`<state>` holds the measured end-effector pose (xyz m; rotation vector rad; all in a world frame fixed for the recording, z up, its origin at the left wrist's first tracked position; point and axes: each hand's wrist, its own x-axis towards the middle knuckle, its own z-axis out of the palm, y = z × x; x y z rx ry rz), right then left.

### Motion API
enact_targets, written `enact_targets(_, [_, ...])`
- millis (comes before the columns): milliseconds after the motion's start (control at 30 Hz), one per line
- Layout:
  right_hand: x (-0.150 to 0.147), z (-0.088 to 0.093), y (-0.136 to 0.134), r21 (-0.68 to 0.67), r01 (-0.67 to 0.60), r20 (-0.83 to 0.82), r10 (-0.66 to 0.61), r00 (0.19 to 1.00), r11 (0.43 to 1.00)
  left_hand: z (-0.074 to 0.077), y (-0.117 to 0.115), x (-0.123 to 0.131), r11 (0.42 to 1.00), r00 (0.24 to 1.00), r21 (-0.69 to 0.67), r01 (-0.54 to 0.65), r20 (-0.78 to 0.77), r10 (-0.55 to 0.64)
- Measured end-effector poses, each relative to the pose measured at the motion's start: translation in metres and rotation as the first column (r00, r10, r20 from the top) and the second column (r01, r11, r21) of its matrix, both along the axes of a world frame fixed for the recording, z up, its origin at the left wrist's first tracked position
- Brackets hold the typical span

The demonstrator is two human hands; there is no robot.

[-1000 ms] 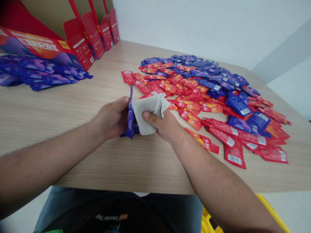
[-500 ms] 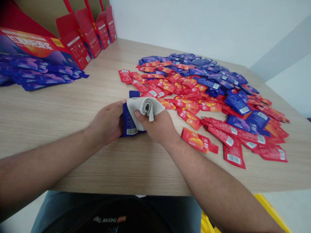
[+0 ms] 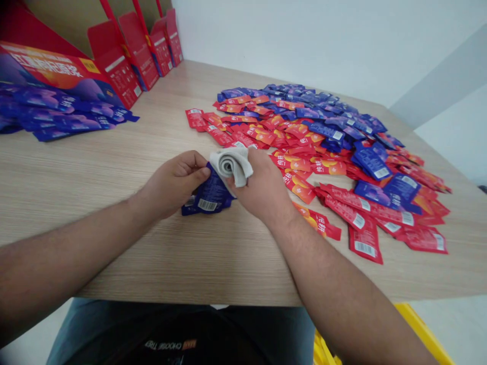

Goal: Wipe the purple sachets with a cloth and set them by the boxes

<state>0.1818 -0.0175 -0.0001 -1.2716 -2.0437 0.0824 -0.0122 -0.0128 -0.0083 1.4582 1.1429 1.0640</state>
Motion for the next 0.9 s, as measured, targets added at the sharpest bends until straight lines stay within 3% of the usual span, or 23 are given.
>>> enact_targets(167, [-0.004,-0.002,-0.002,-0.062,-0.109,0.051,0.112,0.992,0.992,-0.005,-0.003,0.004,0.991,0.980,-0.126,0.047,0.197,-0.021])
enact_targets(267, [-0.005,-0.003,-0.004,-0.042,-0.037,0.038,0.038,0.999,0.998,-0.006,-0.002,0.008,0.974,0.947,-0.223,0.042,0.320,0.032])
enact_targets(433, [-0.007,-0.005,-0.006,-0.097,-0.141,0.078,0.149,0.986,0.985,0.006,-0.002,0.011,0.943,0.919,-0.332,0.009,0.374,0.123])
enact_targets(500, [-0.006,-0.006,-0.005,-0.091,-0.104,0.081,0.112,0.990,0.990,0.010,-0.002,0.011,0.929,0.908,-0.371,-0.008,0.386,0.162])
enact_targets(567, [-0.005,-0.006,-0.003,-0.063,-0.041,0.061,0.044,0.997,0.997,0.011,-0.001,0.009,0.922,0.911,-0.386,-0.019,0.374,0.175])
enact_targets(667, [-0.003,-0.006,-0.002,-0.062,-0.074,0.060,0.078,0.995,0.995,0.008,0.001,0.004,0.949,0.942,-0.316,-0.012,0.315,0.116])
enact_targets(900, [-0.002,-0.005,-0.001,-0.032,-0.017,0.066,0.019,0.998,0.999,0.004,0.003,-0.003,0.985,0.998,-0.168,-0.025,0.045,0.033])
